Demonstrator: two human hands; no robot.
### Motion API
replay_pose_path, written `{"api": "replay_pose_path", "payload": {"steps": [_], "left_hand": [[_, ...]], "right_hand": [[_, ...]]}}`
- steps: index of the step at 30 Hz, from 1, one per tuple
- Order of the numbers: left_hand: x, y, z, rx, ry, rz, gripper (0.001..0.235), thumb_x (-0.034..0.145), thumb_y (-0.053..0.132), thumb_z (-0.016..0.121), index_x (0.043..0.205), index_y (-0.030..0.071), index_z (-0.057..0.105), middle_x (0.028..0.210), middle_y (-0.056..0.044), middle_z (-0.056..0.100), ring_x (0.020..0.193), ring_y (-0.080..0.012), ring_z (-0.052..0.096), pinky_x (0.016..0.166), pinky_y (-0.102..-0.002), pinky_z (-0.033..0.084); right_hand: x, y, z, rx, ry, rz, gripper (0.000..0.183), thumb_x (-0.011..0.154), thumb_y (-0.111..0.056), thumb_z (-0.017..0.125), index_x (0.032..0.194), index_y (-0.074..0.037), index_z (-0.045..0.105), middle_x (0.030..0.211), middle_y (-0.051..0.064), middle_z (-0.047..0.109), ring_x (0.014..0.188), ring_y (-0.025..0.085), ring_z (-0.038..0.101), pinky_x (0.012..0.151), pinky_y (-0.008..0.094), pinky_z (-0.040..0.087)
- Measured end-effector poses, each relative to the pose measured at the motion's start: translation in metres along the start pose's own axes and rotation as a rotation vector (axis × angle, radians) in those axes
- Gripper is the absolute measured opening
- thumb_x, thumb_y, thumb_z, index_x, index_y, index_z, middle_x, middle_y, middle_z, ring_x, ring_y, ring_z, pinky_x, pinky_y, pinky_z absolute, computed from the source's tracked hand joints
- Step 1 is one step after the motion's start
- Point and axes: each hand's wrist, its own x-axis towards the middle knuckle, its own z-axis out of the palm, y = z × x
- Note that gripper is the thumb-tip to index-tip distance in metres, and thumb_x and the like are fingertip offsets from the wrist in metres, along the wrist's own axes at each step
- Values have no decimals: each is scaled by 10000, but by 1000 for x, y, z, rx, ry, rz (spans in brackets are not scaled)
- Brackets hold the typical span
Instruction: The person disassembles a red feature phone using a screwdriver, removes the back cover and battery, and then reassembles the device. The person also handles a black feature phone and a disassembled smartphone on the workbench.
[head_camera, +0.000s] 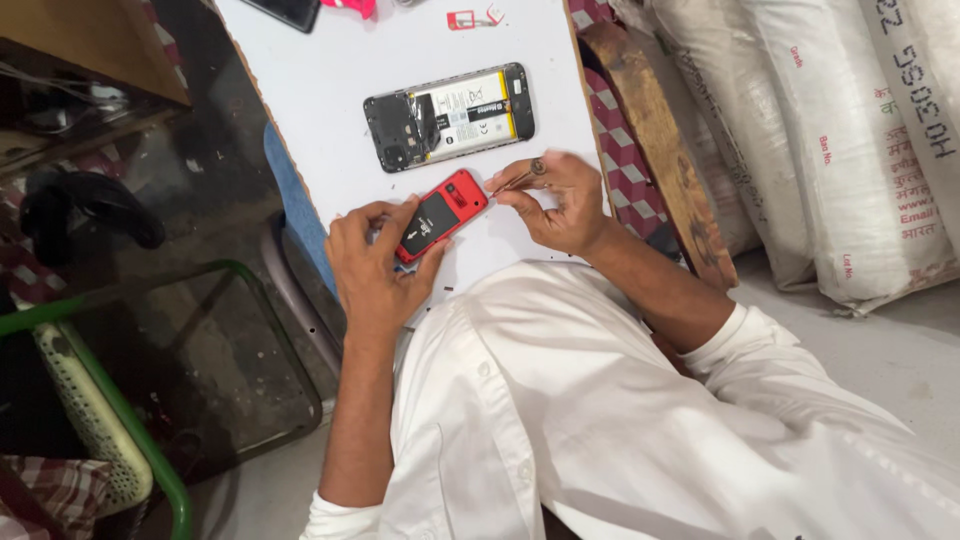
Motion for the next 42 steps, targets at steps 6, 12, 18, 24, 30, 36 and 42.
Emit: {"api": "replay_pose_path", "payload": {"steps": [6, 12, 18, 24, 30, 36, 42], "left_hand": [[1, 0, 0, -27, -29, -33, 606, 751, 294, 935, 1292, 118, 728, 1122, -62, 608, 995, -263, 530, 931, -433, 408], [1, -1, 0, -4, -16, -10, 608, 738, 296, 932, 1282, 116, 730, 1114, -61, 607, 989, -254, 534, 941, -437, 407], [1, -2, 0, -20, -31, -34, 607, 743, 298, 930, 1286, 115, 730, 1108, -67, 601, 984, -261, 531, 936, -444, 407], [2, -1, 0, 5, -13, -10, 611, 728, 312, 933, 1270, 115, 731, 1096, -59, 602, 972, -244, 534, 977, -469, 403], [3, 0, 0, -27, -39, -46, 606, 736, 306, 928, 1277, 115, 733, 1105, -65, 603, 979, -258, 535, 932, -444, 406], [2, -1, -1, -12, -13, -18, 608, 729, 311, 926, 1273, 120, 732, 1111, -58, 602, 986, -246, 546, 1011, -482, 402], [0, -1, 0, -5, -1, -12, 605, 726, 332, 922, 1264, 128, 735, 1106, -51, 606, 979, -241, 547, 994, -480, 405]], "right_hand": [[-4, 2, -2, -85, -69, -59, 654, 1001, 47, 690, 1471, -152, 280, 1082, 243, 698, 1017, 308, 761, 861, 380, 660], [-1, 1, -1, -83, -97, -43, 611, 1002, 43, 695, 1435, -139, 303, 1091, 222, 711, 1010, 297, 769, 861, 375, 663], [3, 0, 1, -117, -110, -85, 588, 984, 54, 714, 1380, -140, 324, 1071, 208, 722, 991, 302, 771, 813, 362, 656], [15, -6, 1, -269, -94, -140, 566, 932, -61, 840, 1274, -128, 393, 1022, 147, 730, 922, 265, 751, 736, 338, 612], [36, -24, -5, -420, -190, -255, 474, 918, -66, 826, 1224, -155, 476, 1124, 68, 748, 1020, 286, 704, 822, 376, 598], [46, -33, -7, -519, -225, -374, 413, 832, -183, 869, 1124, -167, 578, 1086, 66, 746, 932, 270, 692, 775, 385, 573], [42, -27, -7, -569, -172, -348, 338, 876, -235, 912, 977, -132, 607, 1006, 38, 675, 888, 273, 659, 754, 377, 581]]}}
